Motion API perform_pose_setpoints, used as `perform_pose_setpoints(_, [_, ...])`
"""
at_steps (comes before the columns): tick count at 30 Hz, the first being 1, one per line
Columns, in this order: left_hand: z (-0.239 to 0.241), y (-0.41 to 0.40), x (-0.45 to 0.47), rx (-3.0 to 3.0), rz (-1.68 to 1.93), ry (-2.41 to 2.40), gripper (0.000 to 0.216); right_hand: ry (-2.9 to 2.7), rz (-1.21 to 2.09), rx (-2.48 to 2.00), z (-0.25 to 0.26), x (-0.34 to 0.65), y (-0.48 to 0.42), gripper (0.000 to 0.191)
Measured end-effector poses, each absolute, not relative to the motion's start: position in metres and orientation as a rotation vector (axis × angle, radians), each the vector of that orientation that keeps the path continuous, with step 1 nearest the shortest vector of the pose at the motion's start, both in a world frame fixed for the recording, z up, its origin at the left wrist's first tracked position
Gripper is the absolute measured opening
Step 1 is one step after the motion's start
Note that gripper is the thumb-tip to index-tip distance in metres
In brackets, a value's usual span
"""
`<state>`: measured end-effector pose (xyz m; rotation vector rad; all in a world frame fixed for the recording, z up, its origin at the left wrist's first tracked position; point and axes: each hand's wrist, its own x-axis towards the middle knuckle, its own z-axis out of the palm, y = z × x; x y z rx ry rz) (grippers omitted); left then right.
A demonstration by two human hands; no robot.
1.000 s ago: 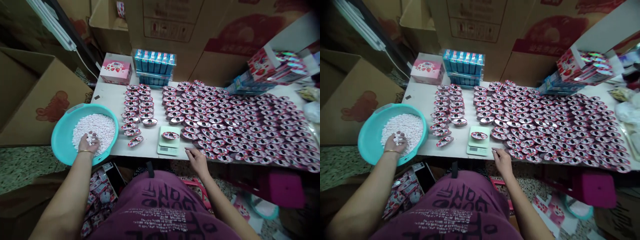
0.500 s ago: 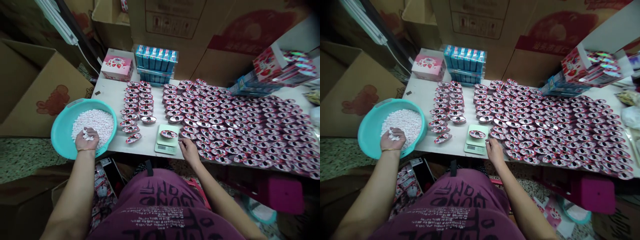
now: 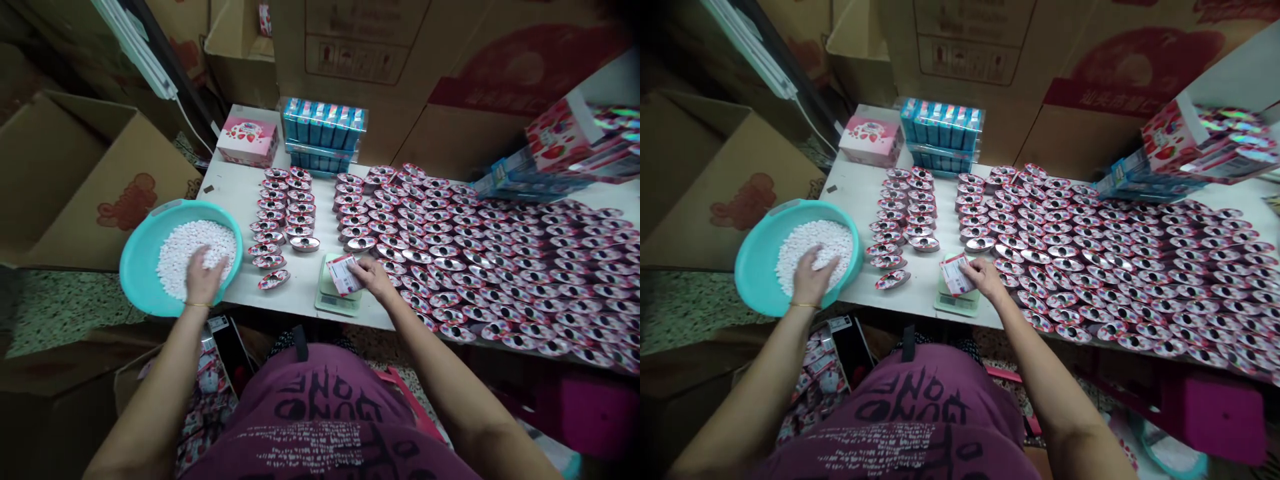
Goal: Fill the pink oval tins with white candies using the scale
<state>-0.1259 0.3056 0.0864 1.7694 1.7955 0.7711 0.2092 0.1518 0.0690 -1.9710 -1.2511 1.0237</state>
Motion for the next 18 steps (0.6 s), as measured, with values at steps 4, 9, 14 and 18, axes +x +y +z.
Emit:
perform_pose_setpoints(4, [0.112,0.251,-0.033,1.638,0.229,1.050,0.062,-0.797,1.554,-1.562,0.075,0.166,0.140,0.040])
perform_pose_setpoints(9, [0.095,0.217,0.008,1.285,0.083,0.777,0.046,-0.498,1.489,-1.463,0.068,0.138,0.138,0.048])
perform_pose_setpoints(14, [0.063,0.209,0.012,1.115,0.198,0.720,0.050,-0.387,1.327,-1.496,0.061,0.161,0.135,0.038])
perform_pose_setpoints(18, [0.043,0.207,0.031,1.177,0.261,0.737,0.048,-0.253,1.228,-1.515,0.068,0.189,0.135,0.027])
